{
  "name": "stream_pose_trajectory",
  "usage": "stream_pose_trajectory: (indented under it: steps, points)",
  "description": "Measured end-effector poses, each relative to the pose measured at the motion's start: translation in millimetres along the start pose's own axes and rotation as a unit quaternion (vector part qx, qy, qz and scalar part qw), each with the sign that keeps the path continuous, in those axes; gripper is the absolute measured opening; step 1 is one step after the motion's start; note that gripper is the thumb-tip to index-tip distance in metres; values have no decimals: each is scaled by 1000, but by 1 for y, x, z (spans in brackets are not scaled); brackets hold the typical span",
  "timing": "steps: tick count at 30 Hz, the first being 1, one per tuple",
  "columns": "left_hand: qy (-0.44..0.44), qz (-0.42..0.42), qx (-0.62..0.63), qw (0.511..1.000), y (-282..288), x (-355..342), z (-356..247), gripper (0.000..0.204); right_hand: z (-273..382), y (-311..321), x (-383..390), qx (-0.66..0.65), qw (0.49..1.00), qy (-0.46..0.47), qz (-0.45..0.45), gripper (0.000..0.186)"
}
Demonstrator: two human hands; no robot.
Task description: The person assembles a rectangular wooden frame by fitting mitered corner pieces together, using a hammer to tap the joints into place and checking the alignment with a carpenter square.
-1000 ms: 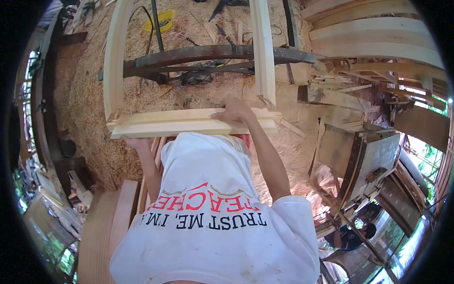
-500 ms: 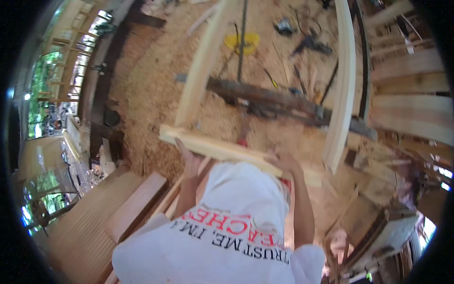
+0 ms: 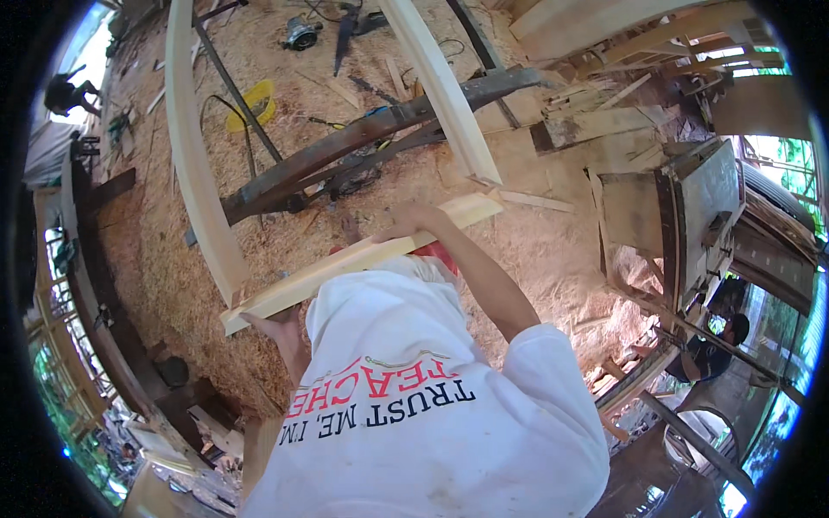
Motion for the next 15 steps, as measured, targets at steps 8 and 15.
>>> stream_pose_trajectory:
  steps: [8, 15]
  points:
    - [11, 69, -39, 997, 8, -14, 0, 88, -7, 8, 0, -6, 999, -2, -34, 82]
    - [23, 53, -31, 998, 21, -26, 12, 88, 0, 24, 5, -15, 999, -6, 34, 73]
Point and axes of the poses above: each hand's wrist, its own x-axis away from the middle knuckle, its own y-axis out of the back of the hand, z = x × y, the point moved 8 cm from there along -x, towards the middle knuckle, and after that the axes turned 1 degree about x, right-handed, at the moved point
